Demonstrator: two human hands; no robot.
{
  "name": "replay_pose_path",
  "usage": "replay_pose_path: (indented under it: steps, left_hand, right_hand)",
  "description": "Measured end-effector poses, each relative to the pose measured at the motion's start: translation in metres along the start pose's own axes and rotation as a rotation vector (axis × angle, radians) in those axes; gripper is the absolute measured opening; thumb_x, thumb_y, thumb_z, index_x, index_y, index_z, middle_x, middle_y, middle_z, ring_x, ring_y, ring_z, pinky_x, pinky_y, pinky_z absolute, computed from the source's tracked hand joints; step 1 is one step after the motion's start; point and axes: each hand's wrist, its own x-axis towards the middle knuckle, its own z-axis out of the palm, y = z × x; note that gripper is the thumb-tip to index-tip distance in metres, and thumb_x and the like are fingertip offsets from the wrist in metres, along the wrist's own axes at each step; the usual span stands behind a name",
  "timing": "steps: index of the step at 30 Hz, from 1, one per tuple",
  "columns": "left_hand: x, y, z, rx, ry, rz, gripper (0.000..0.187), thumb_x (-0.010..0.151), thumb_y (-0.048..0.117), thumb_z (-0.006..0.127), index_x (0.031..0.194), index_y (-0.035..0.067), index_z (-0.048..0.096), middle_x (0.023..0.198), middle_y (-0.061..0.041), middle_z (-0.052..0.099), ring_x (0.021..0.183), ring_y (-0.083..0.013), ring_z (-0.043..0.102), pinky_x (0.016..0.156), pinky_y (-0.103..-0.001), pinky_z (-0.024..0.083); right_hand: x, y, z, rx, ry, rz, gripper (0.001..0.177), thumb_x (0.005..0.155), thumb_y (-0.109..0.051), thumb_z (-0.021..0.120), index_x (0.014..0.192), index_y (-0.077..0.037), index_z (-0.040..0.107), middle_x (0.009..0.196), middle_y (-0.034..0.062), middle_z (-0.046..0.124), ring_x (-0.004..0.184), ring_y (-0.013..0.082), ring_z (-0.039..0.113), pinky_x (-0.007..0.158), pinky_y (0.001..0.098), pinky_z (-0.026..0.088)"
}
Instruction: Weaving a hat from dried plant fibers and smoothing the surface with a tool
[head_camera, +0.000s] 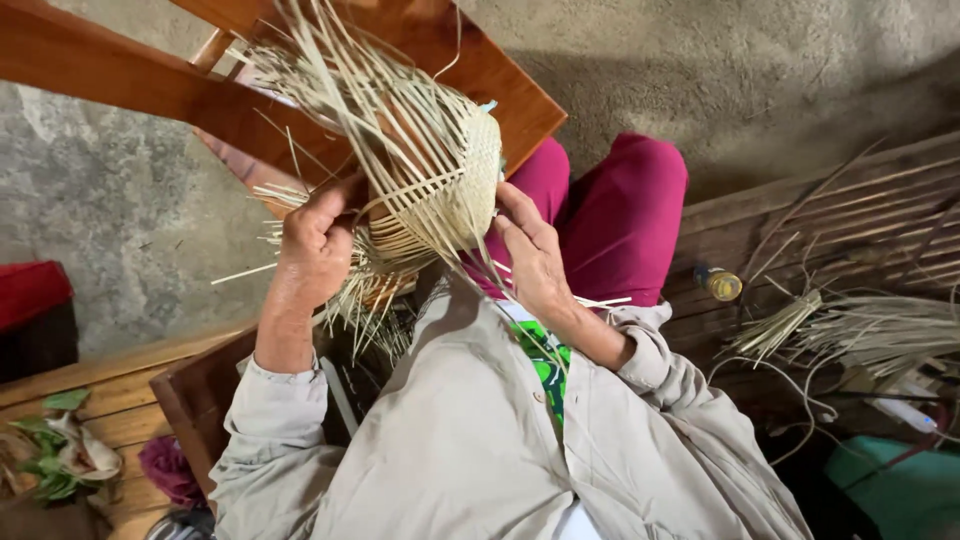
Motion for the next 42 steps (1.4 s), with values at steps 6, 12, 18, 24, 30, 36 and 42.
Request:
replay_pose_path:
  steps: [6,12,18,24,30,36,42]
  left_hand:
    - [-0.028,-0.114,0.002,0.096,-0.051,0.004,0.057,0.079,-0.017,0.042,0.124,-0.002,0.071,0.111,-0.026,0.068,0.110,-0.0444,0.066,0.102,-0.054,0.051]
    - [0.011,-0.012,0.000,0.034,0.001,0.106,0.052,0.079,-0.021,0.041,0.121,-0.007,0.069,0.111,-0.033,0.067,0.112,-0.0529,0.064,0.098,-0.059,0.050]
    - [0.006,-0.042,0.002,0.081,-0.083,0.105,0.054,0.078,-0.012,0.044,0.123,0.001,0.070,0.112,-0.023,0.070,0.110,-0.0454,0.064,0.104,-0.055,0.049]
    - [0.002,-0.100,0.029,0.104,-0.058,-0.047,0.020,0.080,-0.004,0.048,0.089,0.005,0.063,0.083,-0.015,0.067,0.082,-0.0381,0.068,0.079,-0.050,0.054]
    - [0.022,-0.064,0.011,0.087,-0.099,0.007,0.018,0.079,-0.008,0.049,0.074,0.009,0.051,0.066,-0.005,0.048,0.059,-0.0235,0.048,0.062,-0.038,0.047]
    - [0.026,-0.040,0.002,0.039,-0.076,-0.023,0.015,0.079,-0.004,0.050,0.072,0.009,0.046,0.063,-0.002,0.041,0.059,-0.0216,0.047,0.058,-0.039,0.044]
    - [0.024,0.046,-0.013,-0.082,0.006,-0.139,0.035,0.112,0.037,0.053,0.113,0.007,0.071,0.093,-0.017,0.074,0.086,-0.0271,0.071,0.086,-0.041,0.057]
  right_hand:
    - [0.021,0.051,-0.010,0.078,0.072,-0.053,0.037,0.105,-0.012,0.050,0.139,-0.003,0.063,0.132,0.0144,0.064,0.125,0.0209,0.057,0.115,0.0395,0.043]
    - [0.033,0.000,0.021,0.096,0.065,-0.298,0.049,0.117,-0.027,0.037,0.158,-0.001,0.035,0.160,0.0260,0.040,0.149,0.0385,0.037,0.128,0.0524,0.025]
    - [0.033,-0.018,0.052,0.305,0.066,-0.217,0.051,0.119,-0.027,0.024,0.164,-0.003,0.022,0.172,0.0200,0.014,0.160,0.0342,0.007,0.135,0.0456,-0.004]
    - [0.032,-0.032,0.058,0.302,0.145,-0.153,0.053,0.118,-0.036,0.024,0.163,-0.009,0.030,0.170,0.0160,0.025,0.159,0.0278,0.020,0.134,0.0443,0.002]
    - [0.026,-0.027,0.070,0.428,0.144,0.046,0.054,0.115,-0.037,0.037,0.162,-0.011,0.032,0.168,0.0101,0.028,0.156,0.0242,0.024,0.134,0.0395,0.006]
    - [0.018,-0.054,0.079,0.393,0.136,0.097,0.051,0.114,-0.033,0.036,0.160,-0.010,0.035,0.167,0.0126,0.031,0.153,0.0228,0.033,0.133,0.0340,0.012]
    - [0.038,-0.007,0.071,0.532,0.159,0.029,0.072,0.110,-0.060,0.033,0.163,-0.012,0.030,0.167,0.0140,0.029,0.155,0.0305,0.028,0.133,0.0463,0.013]
